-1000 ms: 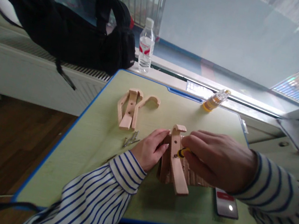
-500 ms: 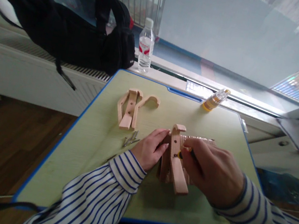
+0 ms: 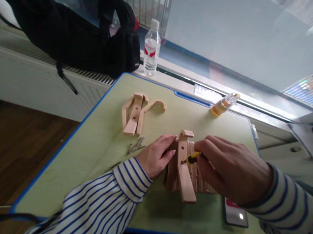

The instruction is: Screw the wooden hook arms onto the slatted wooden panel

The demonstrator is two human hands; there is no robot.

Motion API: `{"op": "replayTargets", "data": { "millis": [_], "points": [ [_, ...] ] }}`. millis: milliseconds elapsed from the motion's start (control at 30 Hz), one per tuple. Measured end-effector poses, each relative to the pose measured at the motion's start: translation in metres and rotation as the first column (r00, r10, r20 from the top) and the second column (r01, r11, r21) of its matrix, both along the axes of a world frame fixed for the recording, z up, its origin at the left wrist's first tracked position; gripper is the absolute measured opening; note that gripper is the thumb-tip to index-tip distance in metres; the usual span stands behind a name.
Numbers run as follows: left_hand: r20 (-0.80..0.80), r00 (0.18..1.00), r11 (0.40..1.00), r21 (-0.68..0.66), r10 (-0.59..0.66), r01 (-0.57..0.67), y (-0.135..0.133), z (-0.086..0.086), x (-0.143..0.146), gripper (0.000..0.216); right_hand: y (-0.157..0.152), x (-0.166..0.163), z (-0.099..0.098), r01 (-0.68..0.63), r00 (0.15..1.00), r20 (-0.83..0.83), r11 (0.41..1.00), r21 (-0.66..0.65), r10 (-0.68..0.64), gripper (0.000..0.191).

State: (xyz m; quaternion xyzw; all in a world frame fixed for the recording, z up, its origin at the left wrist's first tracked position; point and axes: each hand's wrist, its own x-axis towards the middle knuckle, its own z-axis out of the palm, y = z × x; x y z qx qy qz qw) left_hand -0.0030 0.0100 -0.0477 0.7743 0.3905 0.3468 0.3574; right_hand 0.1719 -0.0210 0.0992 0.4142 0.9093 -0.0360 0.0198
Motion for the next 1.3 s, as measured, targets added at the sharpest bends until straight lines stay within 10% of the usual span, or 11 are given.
{"op": "replayTargets", "data": {
  "millis": [333, 667, 1300],
  "points": [
    [0.02, 1.0, 1.0, 0.019, 0.006, -0.006, -0.001, -0.001, 0.001, 0.039, 0.003, 0.001, -0.013, -0.02, 0.994, -0.101, 0.997, 0.081, 0.028, 0.01],
    [0.005, 1.0, 1.0, 0.01, 0.0, 0.0, 0.0, 0.001, 0.001, 0.039, -0.03, -0.014, -0.026, 0.311, 0.943, -0.188, 0.928, 0.204, -0.275, 0.021],
    [0.02, 1.0, 1.0, 0.004, -0.006, 0.006, 0.0, 0.0, 0.001, 0.039, 0.009, -0.006, 0.001, -0.023, 1.0, -0.009, 0.999, -0.034, 0.023, 0.013]
  ]
}}
